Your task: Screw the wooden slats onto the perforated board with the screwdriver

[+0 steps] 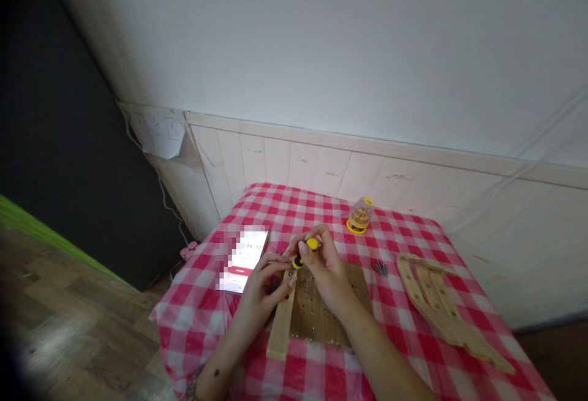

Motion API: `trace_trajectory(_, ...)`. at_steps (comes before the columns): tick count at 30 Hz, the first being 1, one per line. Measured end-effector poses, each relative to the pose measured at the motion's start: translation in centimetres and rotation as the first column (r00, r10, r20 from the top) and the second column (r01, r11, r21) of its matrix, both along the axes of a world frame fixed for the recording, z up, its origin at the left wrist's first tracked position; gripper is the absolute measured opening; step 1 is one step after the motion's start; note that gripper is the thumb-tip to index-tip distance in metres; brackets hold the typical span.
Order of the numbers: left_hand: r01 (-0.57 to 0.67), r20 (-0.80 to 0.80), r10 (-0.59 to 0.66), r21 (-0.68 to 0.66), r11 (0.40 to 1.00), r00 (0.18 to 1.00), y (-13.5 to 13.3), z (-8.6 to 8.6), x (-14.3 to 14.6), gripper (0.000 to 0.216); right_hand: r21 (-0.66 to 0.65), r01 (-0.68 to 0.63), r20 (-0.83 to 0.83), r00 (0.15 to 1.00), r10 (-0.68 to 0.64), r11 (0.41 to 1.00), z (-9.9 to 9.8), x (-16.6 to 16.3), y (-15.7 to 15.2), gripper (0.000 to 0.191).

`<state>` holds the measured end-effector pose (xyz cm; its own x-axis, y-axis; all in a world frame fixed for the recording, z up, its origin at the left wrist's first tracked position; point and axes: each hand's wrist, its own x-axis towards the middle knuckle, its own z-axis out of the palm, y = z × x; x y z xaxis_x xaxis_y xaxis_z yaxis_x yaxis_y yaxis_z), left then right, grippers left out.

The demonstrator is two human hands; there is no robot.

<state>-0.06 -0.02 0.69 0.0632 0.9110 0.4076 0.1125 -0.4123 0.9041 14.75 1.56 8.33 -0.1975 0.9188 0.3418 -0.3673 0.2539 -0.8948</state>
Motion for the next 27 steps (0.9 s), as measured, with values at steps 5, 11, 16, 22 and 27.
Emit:
trace_trajectory(5,-0.001,0.006,0.001,0.006,1.000,1.000,0.0,0.0,0.0,0.010,-0.006,0.025,-0.019,1.000,-0.025,1.000,0.0,-0.6,-0.2,0.025)
trace_trajectory(11,-0.009,0.010,0.009,-0.003,1.000,1.000,0.0,-0.3,0.0,0.007,-0.062,-0.064,-0.031,0.998,0.063,0.996,-0.1,-0.7,-0.2,0.037)
trace_trajectory(16,-0.009,0.015,0.009,-0.002,1.000,1.000,0.1,-0.3,0.0,0.007,0.030,0.011,0.190,0.982,-0.016,0.999,-0.6,0.1,-0.1,0.036)
trace_trajectory(22,-0.005,0.011,0.005,-0.004,1.000,1.000,0.0,-0.1,0.0,0.008,0.081,0.063,0.077,0.995,-0.070,0.995,-0.1,0.0,0.0,0.025)
trace_trajectory(27,-0.006,0.012,0.006,-0.003,1.000,1.000,-0.1,0.0,-0.1,0.009,0.010,0.031,0.026,0.999,-0.031,0.999,-0.1,-0.3,0.0,0.028)
